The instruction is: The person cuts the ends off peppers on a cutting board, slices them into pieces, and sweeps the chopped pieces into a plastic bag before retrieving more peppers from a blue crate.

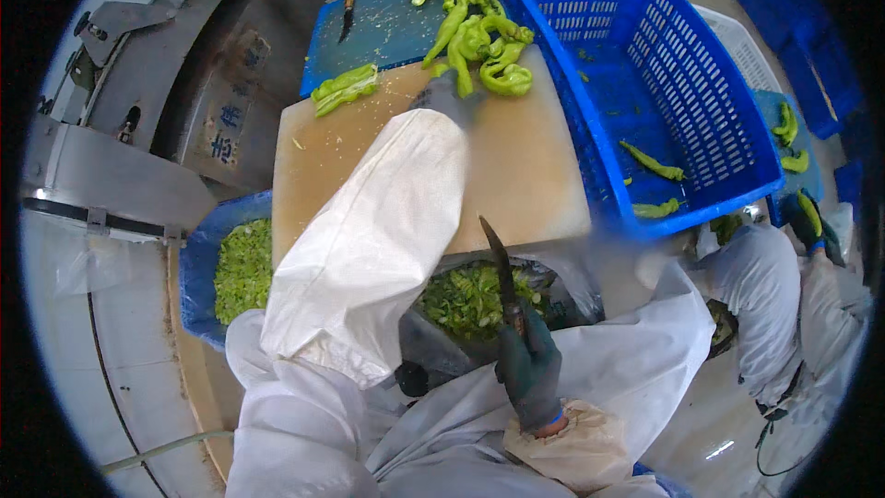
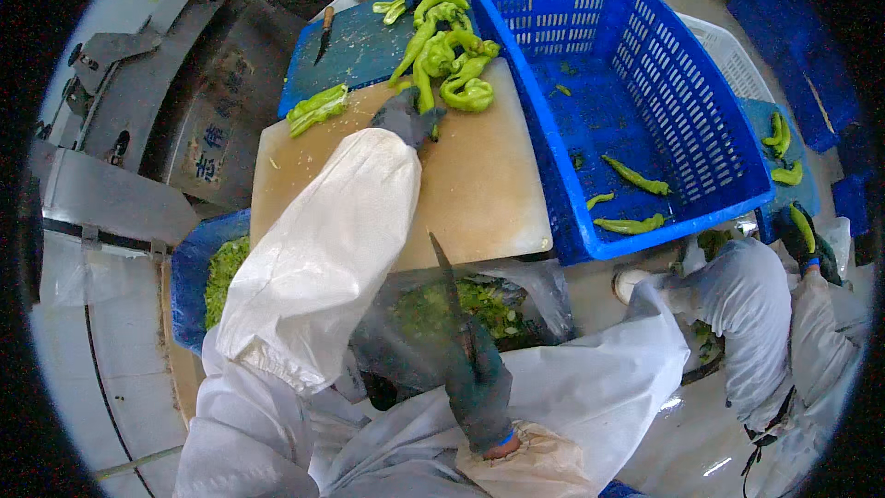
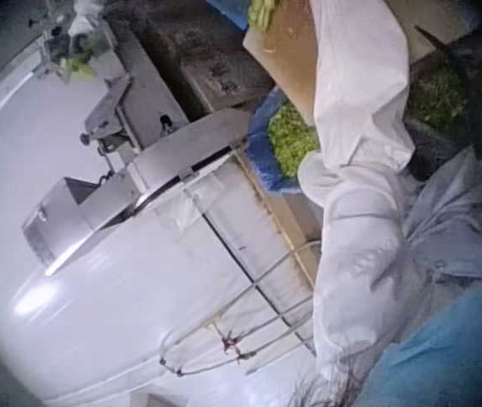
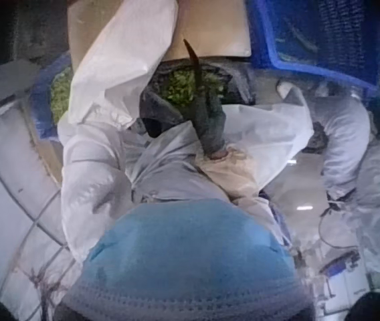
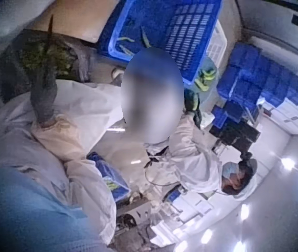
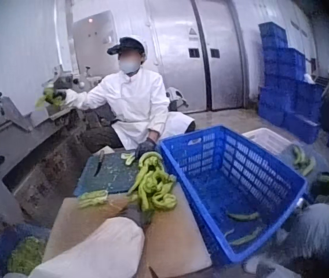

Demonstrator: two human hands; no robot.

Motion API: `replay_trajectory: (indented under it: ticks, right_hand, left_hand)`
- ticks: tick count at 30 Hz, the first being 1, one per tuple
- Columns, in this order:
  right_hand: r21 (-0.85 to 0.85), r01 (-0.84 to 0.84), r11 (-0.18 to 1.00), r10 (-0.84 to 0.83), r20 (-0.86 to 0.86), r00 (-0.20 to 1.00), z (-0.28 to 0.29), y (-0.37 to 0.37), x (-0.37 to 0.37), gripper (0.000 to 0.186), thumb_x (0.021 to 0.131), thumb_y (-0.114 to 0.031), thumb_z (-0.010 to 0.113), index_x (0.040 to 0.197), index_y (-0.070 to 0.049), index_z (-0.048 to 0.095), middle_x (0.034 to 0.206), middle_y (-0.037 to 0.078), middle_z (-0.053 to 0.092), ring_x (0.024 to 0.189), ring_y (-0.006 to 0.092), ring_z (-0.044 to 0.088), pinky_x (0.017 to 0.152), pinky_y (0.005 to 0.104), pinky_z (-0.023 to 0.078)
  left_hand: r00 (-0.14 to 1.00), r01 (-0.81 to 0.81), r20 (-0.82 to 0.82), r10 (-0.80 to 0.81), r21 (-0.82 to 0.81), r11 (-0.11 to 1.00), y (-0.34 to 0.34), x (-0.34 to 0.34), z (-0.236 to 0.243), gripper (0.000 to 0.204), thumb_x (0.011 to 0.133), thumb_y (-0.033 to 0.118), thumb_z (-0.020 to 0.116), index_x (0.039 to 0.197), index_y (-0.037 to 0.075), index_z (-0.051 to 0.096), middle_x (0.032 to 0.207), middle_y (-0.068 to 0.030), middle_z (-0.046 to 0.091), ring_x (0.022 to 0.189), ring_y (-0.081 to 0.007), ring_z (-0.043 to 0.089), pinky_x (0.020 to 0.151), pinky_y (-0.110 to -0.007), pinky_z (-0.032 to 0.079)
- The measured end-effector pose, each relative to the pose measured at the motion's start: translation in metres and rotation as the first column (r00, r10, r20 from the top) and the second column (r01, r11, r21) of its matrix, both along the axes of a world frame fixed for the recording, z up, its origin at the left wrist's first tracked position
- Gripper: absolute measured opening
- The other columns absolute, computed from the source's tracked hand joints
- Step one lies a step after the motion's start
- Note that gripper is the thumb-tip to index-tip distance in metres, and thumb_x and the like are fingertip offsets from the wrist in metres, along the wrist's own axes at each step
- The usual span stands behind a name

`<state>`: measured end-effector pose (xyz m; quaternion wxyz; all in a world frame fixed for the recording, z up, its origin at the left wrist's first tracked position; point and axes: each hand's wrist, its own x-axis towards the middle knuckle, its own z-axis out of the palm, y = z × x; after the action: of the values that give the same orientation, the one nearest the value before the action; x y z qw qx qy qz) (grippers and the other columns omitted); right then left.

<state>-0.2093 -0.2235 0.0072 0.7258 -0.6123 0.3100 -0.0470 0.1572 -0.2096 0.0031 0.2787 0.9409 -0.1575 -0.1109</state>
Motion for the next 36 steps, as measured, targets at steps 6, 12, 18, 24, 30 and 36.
replay_trajectory:
  ticks: [6,12,18,24,30,36]
  right_hand:
    - [-0.021,-0.035,0.999,0.036,0.030,0.999,0.004,0.002,-0.003,0.032,0.089,-0.013,0.052,0.120,-0.003,0.053,0.065,-0.002,0.049,0.050,0.0046,0.044,0.044,0.0210,0.037]
    - [-0.135,0.006,0.991,0.010,0.124,0.992,-0.019,0.001,-0.015,0.028,0.090,-0.015,0.053,0.115,-0.002,0.056,0.063,-0.002,0.049,0.051,0.0050,0.045,0.043,0.0218,0.037]
    - [-0.259,-0.038,0.965,0.051,0.043,0.998,-0.013,0.005,-0.013,0.039,0.086,-0.018,0.061,0.121,-0.002,0.054,0.101,0.018,0.063,0.089,0.0254,0.063,0.078,0.0318,0.048]
    - [-0.393,0.034,0.919,0.020,0.132,0.991,-0.019,0.007,-0.011,0.035,0.087,-0.021,0.060,0.115,-0.001,0.057,0.092,0.018,0.064,0.080,0.0254,0.062,0.071,0.0336,0.047]
    - [-0.741,0.068,0.668,0.111,0.190,0.976,-0.024,0.012,-0.008,0.038,0.087,-0.027,0.057,0.116,-0.002,0.056,0.097,0.018,0.064,0.088,0.0336,0.061,0.078,0.0376,0.046]
    - [-0.699,0.149,0.699,0.097,0.299,0.949,-0.019,0.013,0.008,0.037,0.087,-0.023,0.058,0.118,-0.003,0.055,0.097,0.017,0.064,0.087,0.0277,0.062,0.078,0.0347,0.047]
  left_hand:
    - [0.965,-0.181,0.201,0.171,0.035,0.983,-0.005,0.008,0.010,0.059,0.073,0.040,0.065,0.122,0.009,0.053,0.109,-0.0184,0.062,0.095,-0.0312,0.062,0.083,-0.039,0.048]
    - [0.948,-0.264,0.157,0.276,-0.095,0.960,0.050,-0.006,0.015,0.050,0.073,0.036,0.062,0.115,0.009,0.057,0.104,-0.0188,0.063,0.091,-0.0325,0.062,0.081,-0.040,0.048]
    - [0.882,-0.162,0.444,0.159,-0.032,0.986,0.158,-0.115,0.004,0.041,0.079,0.025,0.057,0.118,0.011,0.056,0.105,-0.0167,0.062,0.092,-0.0318,0.061,0.080,-0.043,0.049]
    - [0.966,-0.032,0.246,-0.077,0.413,0.910,0.183,-0.168,0.014,0.054,0.073,0.032,0.063,0.122,0.012,0.052,0.113,-0.0183,0.056,0.099,-0.0342,0.057,0.082,-0.046,0.046]
    - [0.872,0.108,0.473,-0.125,0.062,0.992,0.159,-0.143,-0.011,0.063,0.075,0.030,0.061,0.135,0.020,0.042,0.132,-0.0167,0.045,0.120,-0.0344,0.044,0.099,-0.044,0.038]
    - [0.975,0.081,0.185,-0.122,0.214,0.974,0.133,-0.143,-0.019,0.064,0.074,0.010,0.055,0.133,0.032,0.043,0.121,-0.0178,0.052,0.115,-0.0382,0.048,0.095,-0.044,0.041]
